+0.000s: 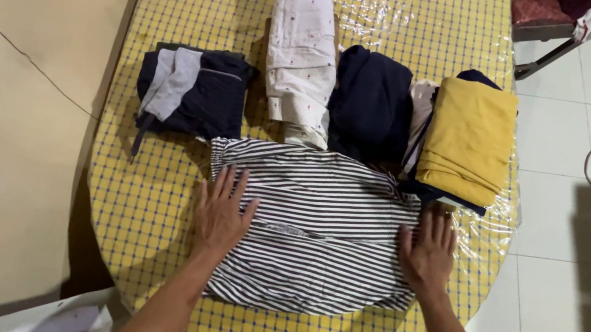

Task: Folding various clothing items on a table.

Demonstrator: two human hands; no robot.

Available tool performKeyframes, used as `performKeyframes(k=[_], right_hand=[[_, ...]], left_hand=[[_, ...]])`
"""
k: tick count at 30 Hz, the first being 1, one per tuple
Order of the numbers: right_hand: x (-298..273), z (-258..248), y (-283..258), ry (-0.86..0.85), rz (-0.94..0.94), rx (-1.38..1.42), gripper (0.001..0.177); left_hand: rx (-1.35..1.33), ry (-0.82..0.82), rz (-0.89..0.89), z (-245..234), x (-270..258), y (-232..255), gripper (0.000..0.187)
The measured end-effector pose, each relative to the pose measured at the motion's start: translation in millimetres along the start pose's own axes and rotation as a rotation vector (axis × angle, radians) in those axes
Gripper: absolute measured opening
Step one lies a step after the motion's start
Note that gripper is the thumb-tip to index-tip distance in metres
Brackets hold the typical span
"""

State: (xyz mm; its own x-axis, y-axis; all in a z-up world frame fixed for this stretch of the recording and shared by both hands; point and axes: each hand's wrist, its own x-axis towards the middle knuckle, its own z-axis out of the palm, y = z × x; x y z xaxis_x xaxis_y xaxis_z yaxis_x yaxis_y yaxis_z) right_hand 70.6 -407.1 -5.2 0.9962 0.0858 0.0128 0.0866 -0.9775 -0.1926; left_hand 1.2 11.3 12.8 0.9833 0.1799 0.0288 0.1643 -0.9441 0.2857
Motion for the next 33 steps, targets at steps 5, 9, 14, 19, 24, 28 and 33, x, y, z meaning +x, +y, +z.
performKeyframes(k=[5,9,14,19,24,28,33], right_hand=[[3.1,-9.3,-14.5,0.182,0.160,0.141,0.073],[-3.8,-34.6,-79.6,0.092,0.036,0.321,0.075],[-4.1,6.4,-101.3,-0.002,-0.212,0.170,0.076],[1.2,8.9,-66.2,-0.188,-0.136,-0.023,0.074],[-8.4,4.0,-37.5,-0.007,0.038,0.027,0.074],[-14.8,-8.7,-68.1,0.203,0.164,0.190,0.081],[-1.9,-5.1,-147.9,-0.140,-0.360,0.249,0.066]], left_hand=[[0.042,0.123,-0.045,42.6,3.1,0.7,0.069],[-0.226,0.056,0.170,43.1,8.1,49.4,0.067],[-0.184,-0.117,0.210,30.4,7.7,73.5,0.064],[-0.009,-0.183,0.135,0.2,12.1,30.5,0.067],[0.010,0.039,0.031,11.0,9.6,-13.6,0.065],[-0.049,0.166,0.020,35.7,14.8,10.1,0.067],[-0.091,-0.012,0.201,47.4,26.7,89.5,0.061]])
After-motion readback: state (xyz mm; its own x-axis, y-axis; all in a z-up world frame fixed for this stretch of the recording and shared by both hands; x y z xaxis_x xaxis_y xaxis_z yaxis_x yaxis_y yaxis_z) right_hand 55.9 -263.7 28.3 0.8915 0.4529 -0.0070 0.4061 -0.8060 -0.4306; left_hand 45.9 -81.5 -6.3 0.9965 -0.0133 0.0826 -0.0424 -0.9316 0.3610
